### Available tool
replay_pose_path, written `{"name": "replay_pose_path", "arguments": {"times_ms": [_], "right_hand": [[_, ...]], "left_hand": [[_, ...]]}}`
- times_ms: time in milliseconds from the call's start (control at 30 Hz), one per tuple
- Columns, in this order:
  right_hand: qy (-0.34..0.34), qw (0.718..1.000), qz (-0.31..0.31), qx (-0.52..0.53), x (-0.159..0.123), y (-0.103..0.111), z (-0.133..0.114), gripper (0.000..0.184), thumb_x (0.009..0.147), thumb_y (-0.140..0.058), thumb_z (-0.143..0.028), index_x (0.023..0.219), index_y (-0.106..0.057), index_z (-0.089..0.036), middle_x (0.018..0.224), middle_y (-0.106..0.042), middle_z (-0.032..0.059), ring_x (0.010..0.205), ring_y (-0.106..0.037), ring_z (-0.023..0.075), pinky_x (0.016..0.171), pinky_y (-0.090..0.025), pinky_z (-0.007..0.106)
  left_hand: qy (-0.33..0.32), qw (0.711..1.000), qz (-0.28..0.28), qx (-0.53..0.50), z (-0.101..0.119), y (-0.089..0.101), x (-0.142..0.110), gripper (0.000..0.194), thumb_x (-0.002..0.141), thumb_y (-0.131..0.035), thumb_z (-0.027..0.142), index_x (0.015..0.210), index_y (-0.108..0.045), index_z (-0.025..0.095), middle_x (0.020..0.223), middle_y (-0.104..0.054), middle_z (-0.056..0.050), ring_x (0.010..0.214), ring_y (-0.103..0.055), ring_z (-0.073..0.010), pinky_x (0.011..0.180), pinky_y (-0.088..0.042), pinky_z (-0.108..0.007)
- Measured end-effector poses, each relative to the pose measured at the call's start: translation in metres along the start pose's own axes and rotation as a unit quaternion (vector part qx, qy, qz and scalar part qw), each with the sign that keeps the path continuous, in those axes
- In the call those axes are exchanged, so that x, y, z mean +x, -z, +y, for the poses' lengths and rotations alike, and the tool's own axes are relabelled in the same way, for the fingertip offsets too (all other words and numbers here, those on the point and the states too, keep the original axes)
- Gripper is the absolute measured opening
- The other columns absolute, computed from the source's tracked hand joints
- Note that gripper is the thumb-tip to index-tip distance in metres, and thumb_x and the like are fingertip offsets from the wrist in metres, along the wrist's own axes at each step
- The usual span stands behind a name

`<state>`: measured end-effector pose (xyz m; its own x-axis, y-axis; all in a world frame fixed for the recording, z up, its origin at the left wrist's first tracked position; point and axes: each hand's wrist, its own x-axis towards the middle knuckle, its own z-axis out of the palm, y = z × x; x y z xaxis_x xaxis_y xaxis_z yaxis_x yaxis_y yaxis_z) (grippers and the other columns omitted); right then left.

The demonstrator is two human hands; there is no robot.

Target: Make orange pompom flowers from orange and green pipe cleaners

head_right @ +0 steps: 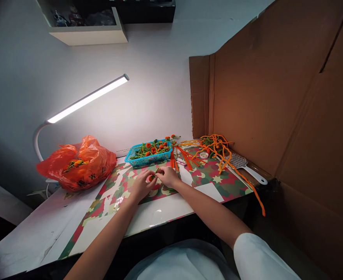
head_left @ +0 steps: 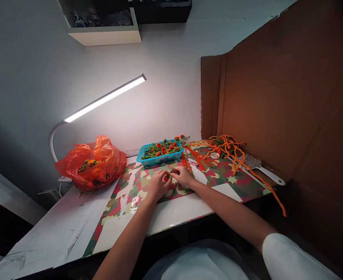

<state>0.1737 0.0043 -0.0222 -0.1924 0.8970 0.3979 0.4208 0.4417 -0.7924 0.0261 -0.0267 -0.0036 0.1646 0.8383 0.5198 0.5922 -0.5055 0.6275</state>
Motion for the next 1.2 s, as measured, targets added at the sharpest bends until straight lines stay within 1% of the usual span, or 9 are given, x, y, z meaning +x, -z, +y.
{"name": "replay_pose_path", "arguments": {"times_ms": [133, 233, 333, 467, 600, 700, 867, 1000, 1200], "right_hand": [[0.013, 1.000, -0.021, -0.011, 0.000, 0.004, 0.000, 0.009, 0.076, -0.060, -0.022, 0.072, -0.066, -0.017, 0.062, -0.061, -0.0002, 0.062, -0.052, 0.0127, 0.065, -0.037, 0.024], [0.039, 0.999, -0.029, -0.007, -0.002, 0.009, -0.001, 0.009, 0.076, -0.059, -0.019, 0.074, -0.067, -0.017, 0.065, -0.063, 0.0001, 0.064, -0.054, 0.0130, 0.068, -0.038, 0.025], [0.061, 0.997, -0.033, 0.020, -0.003, 0.013, -0.001, 0.010, 0.077, -0.058, -0.018, 0.075, -0.068, -0.017, 0.068, -0.065, 0.0005, 0.066, -0.056, 0.0131, 0.069, -0.039, 0.025], [0.072, 0.993, -0.058, 0.074, -0.002, 0.014, 0.001, 0.011, 0.077, -0.057, -0.020, 0.075, -0.067, -0.016, 0.070, -0.066, 0.0010, 0.067, -0.056, 0.0128, 0.068, -0.041, 0.024], [0.062, 0.990, -0.075, 0.102, 0.000, 0.013, 0.002, 0.011, 0.076, -0.059, -0.023, 0.075, -0.066, -0.015, 0.070, -0.064, 0.0007, 0.065, -0.054, 0.0118, 0.065, -0.041, 0.023], [0.046, 0.989, -0.087, 0.113, 0.002, 0.013, 0.004, 0.013, 0.075, -0.061, -0.027, 0.076, -0.066, -0.014, 0.067, -0.062, 0.0000, 0.063, -0.051, 0.0111, 0.062, -0.039, 0.023], [-0.010, 0.963, -0.154, 0.220, 0.005, 0.013, 0.007, 0.033, 0.070, -0.066, -0.043, 0.084, -0.066, -0.013, 0.065, -0.058, -0.0011, 0.056, -0.047, 0.0092, 0.053, -0.037, 0.021], [-0.028, 0.956, -0.151, 0.249, 0.006, 0.009, 0.008, 0.046, 0.064, -0.071, -0.050, 0.090, -0.068, -0.012, 0.055, -0.052, -0.0040, 0.050, -0.040, 0.0072, 0.049, -0.033, 0.021], [-0.013, 0.942, -0.177, 0.285, 0.006, 0.010, 0.005, 0.048, 0.061, -0.073, -0.051, 0.090, -0.069, -0.013, 0.064, -0.061, -0.0004, 0.057, -0.048, 0.0090, 0.056, -0.037, 0.023]], "left_hand": [[0.015, 1.000, -0.002, -0.009, -0.003, 0.000, 0.002, 0.007, 0.067, -0.063, 0.022, 0.061, -0.060, 0.021, 0.066, -0.056, -0.002, 0.068, -0.048, -0.0189, 0.065, -0.034, -0.027], [0.072, 0.993, -0.045, -0.082, -0.007, 0.002, 0.003, 0.011, 0.066, -0.065, 0.029, 0.062, -0.061, 0.019, 0.061, -0.055, -0.001, 0.062, -0.048, -0.0165, 0.059, -0.034, -0.025], [0.125, 0.966, -0.115, -0.196, -0.007, 0.007, 0.004, 0.021, 0.067, -0.065, 0.037, 0.067, -0.064, 0.016, 0.061, -0.058, 0.000, 0.059, -0.050, -0.0149, 0.056, -0.035, -0.024], [0.152, 0.930, -0.165, -0.291, -0.007, 0.011, 0.004, 0.025, 0.067, -0.066, 0.039, 0.071, -0.067, 0.015, 0.071, -0.066, -0.004, 0.071, -0.058, -0.0174, 0.068, -0.042, -0.027], [0.197, 0.906, -0.154, -0.342, -0.012, 0.008, 0.004, 0.024, 0.065, -0.067, 0.039, 0.070, -0.065, 0.015, 0.071, -0.067, -0.005, 0.070, -0.059, -0.0173, 0.067, -0.043, -0.027], [0.217, 0.907, -0.132, -0.336, -0.014, 0.006, 0.003, 0.025, 0.064, -0.068, 0.039, 0.069, -0.062, 0.015, 0.067, -0.064, -0.003, 0.064, -0.058, -0.0151, 0.060, -0.042, -0.024], [0.182, 0.937, -0.098, -0.282, -0.010, 0.008, 0.002, 0.030, 0.065, -0.067, 0.044, 0.062, -0.058, 0.015, 0.058, -0.056, 0.001, 0.055, -0.050, -0.0112, 0.053, -0.037, -0.022], [0.151, 0.945, -0.098, -0.273, -0.007, 0.008, 0.002, 0.032, 0.065, -0.067, 0.046, 0.062, -0.057, 0.015, 0.057, -0.054, 0.002, 0.054, -0.047, -0.0103, 0.053, -0.036, -0.022], [0.169, 0.920, -0.124, -0.330, -0.008, 0.010, 0.002, 0.025, 0.067, -0.068, 0.039, 0.067, -0.063, 0.015, 0.066, -0.062, -0.001, 0.063, -0.053, -0.0126, 0.061, -0.040, -0.024]]}}
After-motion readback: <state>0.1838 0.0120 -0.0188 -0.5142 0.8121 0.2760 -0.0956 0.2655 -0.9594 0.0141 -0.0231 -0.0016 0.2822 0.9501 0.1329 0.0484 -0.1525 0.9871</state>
